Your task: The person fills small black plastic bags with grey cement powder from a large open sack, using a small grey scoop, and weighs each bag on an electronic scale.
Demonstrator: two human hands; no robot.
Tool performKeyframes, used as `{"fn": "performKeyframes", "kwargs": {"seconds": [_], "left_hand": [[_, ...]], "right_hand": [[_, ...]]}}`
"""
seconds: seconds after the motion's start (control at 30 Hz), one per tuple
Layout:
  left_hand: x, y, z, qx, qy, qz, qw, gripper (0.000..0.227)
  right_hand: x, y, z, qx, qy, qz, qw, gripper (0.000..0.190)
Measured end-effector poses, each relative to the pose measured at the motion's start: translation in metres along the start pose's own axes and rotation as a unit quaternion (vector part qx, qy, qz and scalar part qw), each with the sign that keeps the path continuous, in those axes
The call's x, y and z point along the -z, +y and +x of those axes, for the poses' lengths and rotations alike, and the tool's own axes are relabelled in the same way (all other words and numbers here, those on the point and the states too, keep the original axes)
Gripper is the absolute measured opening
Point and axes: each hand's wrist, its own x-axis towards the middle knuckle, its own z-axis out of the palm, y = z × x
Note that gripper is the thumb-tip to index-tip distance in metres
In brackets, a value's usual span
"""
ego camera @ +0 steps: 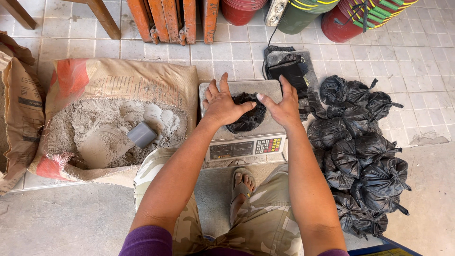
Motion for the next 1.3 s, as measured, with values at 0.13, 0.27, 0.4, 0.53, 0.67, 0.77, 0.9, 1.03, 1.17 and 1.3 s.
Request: {"fn": "performKeyframes", "kwargs": {"seconds": [0.13,0.27,0.4,0.53,0.67,0.77,0.9,1.03,1.17,1.3], "left_hand": [[-0.011,-0.015,0.019,0.052,-0.022,0.07,0.996,0.094],[-0.034,-0.042,0.047,0.032,-0.001,0.034,0.999,0.042],[-0.036,-0.041,0.053,0.074,0.029,-0.161,0.984,0.031],[0.029,-0.03,0.004,0.041,0.095,-0.195,0.975,0.031],[0.106,-0.032,-0.066,-0.026,0.117,-0.22,0.968,0.031],[0.148,-0.069,-0.088,-0.016,0.179,-0.239,0.954,0.028],[0.186,-0.114,-0.136,-0.017,0.293,-0.387,0.874,0.022],[0.203,-0.172,-0.151,0.006,0.294,-0.325,0.899,0.029],[0.21,-0.202,-0.163,0.133,0.31,-0.238,0.911,0.03],[0.217,-0.22,-0.176,0.133,0.315,-0.248,0.907,0.038]], "right_hand": [[0.004,-0.022,-0.014,-0.032,-0.052,-0.001,0.998,0.091],[-0.026,0.006,0.003,-0.091,-0.135,-0.134,0.977,0.062],[-0.058,0.051,0.048,-0.033,-0.005,-0.153,0.988,0.021],[-0.046,-0.007,0.023,0.032,0.022,-0.066,0.997,0.024],[-0.069,-0.063,0.004,0.134,0.024,0.238,0.962,0.016],[-0.094,-0.126,-0.022,0.168,-0.03,0.352,0.92,0.02],[-0.154,-0.174,-0.038,0.169,-0.102,0.437,0.877,0.015],[-0.213,-0.194,-0.047,0.13,-0.155,0.448,0.871,0.015],[-0.235,-0.213,-0.056,0.104,-0.266,0.398,0.872,0.013],[-0.228,-0.224,-0.063,-0.007,-0.311,0.363,0.878,0.015]]}}
